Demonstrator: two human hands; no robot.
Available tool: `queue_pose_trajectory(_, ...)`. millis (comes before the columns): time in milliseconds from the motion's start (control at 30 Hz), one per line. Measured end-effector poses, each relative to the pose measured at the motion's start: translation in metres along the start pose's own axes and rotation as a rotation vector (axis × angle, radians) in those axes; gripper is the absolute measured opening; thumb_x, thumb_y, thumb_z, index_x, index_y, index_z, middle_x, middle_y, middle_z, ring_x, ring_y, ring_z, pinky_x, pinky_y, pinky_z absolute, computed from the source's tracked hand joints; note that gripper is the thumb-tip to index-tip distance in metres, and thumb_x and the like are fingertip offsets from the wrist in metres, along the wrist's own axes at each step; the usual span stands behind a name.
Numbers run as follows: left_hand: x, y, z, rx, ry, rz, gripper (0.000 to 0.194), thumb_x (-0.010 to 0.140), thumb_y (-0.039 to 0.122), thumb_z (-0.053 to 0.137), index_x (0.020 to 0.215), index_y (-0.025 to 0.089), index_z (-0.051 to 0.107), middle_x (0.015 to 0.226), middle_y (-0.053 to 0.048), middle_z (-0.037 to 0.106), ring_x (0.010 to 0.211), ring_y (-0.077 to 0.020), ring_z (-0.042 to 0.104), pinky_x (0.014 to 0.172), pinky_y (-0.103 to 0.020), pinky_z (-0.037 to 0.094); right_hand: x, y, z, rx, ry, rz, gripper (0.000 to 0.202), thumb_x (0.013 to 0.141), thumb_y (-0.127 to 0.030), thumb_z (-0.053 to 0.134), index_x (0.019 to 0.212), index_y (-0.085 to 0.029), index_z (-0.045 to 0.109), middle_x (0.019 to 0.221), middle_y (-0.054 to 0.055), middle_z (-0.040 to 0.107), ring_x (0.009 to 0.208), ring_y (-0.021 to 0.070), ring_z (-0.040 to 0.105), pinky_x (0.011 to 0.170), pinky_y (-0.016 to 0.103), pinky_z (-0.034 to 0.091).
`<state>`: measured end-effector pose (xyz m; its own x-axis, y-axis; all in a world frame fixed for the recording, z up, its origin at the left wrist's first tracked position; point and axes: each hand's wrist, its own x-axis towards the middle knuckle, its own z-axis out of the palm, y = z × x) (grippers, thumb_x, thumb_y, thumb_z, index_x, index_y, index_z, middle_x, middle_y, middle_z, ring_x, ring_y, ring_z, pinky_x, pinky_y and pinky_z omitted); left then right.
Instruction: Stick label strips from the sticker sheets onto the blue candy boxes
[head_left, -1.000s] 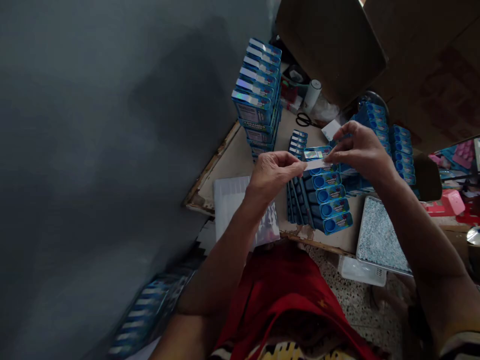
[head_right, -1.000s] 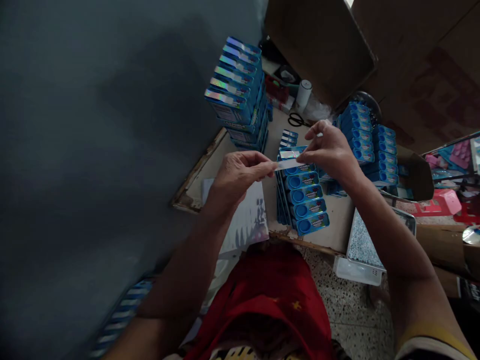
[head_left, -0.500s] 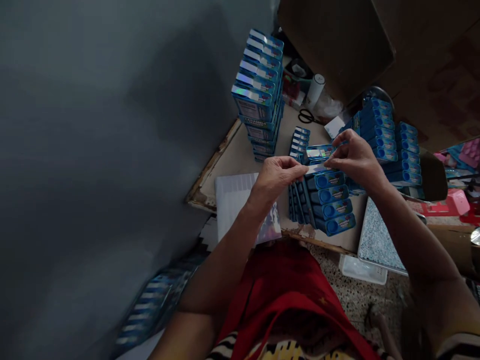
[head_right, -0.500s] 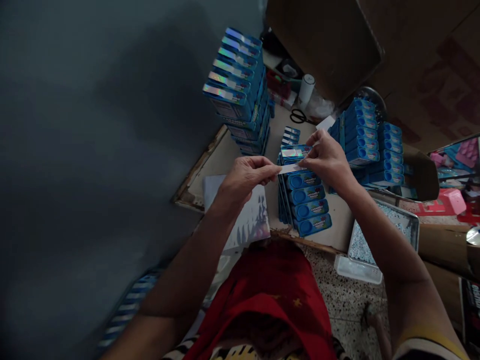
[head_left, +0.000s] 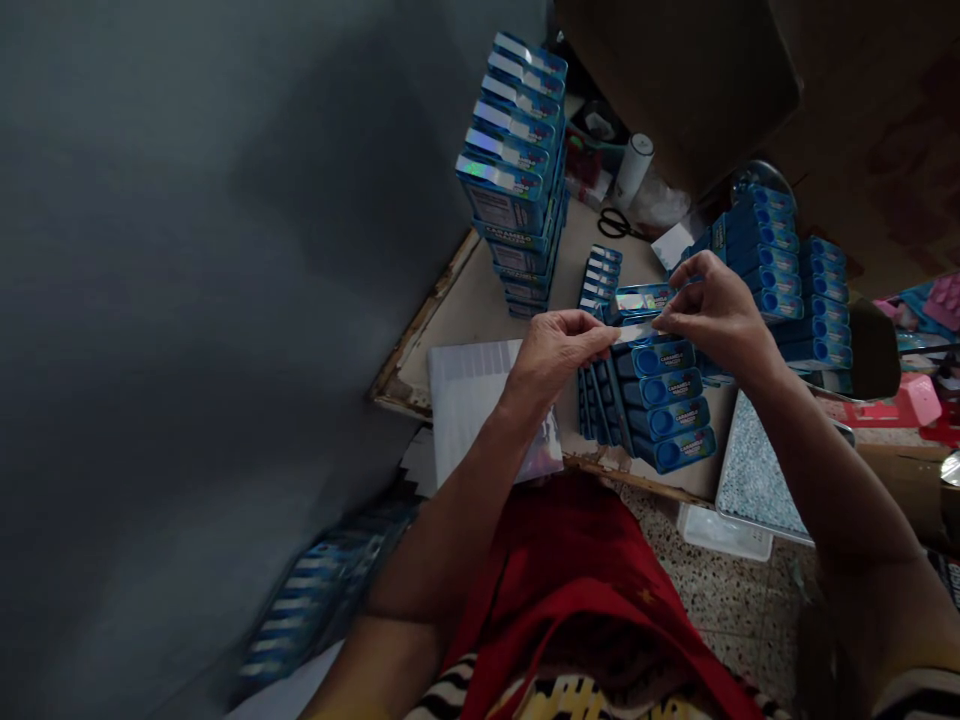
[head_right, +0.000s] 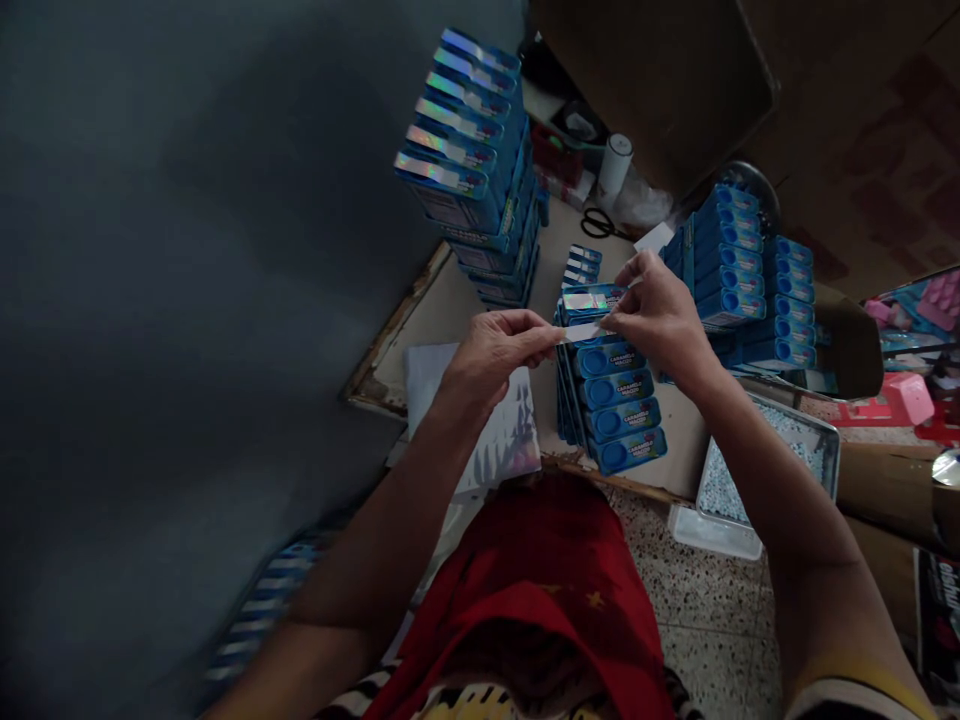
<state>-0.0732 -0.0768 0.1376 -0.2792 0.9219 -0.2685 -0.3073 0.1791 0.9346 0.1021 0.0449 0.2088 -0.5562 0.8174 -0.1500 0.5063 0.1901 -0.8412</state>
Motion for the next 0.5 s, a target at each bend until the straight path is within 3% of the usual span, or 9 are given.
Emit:
queue_pose_trajectory(200, 0.006, -0.008, -0.004, 0.002, -0.038, -0.04, 0.039, 0.067, 0.054, 0.092, 0.068, 0.02, 0.073, 0.066, -0.004, 0.071, 0.058, -0.0133, 0.06, 0.054, -0.026, 0.047, -0.001, -0.002, 0.002, -0.128, 0.076, -0.064, 0.048, 0.07, -0.03, 0.093, 0.104, -0.026, 0.06, 0.081, -0.003, 0.066, 0.075, 0.02, 0.067, 0.066, 0.034, 0.057)
queue_pose_trajectory(333, 0.007, -0.013, -0.004, -0.085, -0.1, -0.137, 0.046, 0.063, 0.059, 0.096, 0.074, 0.019, 0.076, 0.07, -0.005, 0.074, 0.063, -0.0146, 0.066, 0.058, -0.026, 0.051, -0.005, 0.003, -0.004, -0.232, 0.233, -0.092, 0.064, 0.058, -0.04, 0.104, 0.101, -0.026, 0.058, 0.085, -0.002, 0.064, 0.081, 0.0208, 0.065, 0.072, 0.035, 0.055)
queue_pose_trajectory(500, 0.007, -0.025, 0.009, -0.251, -0.011, -0.234, 0.053, 0.055, 0.059, 0.101, 0.073, 0.018, 0.074, 0.075, -0.004, 0.075, 0.065, -0.0126, 0.064, 0.061, -0.025, 0.05, -0.01, 0.016, -0.001, -0.04, 0.209, 0.114, 0.07, 0.047, -0.052, 0.106, 0.092, -0.025, 0.058, 0.078, -0.004, 0.057, 0.07, 0.0162, 0.054, 0.061, 0.032, 0.044)
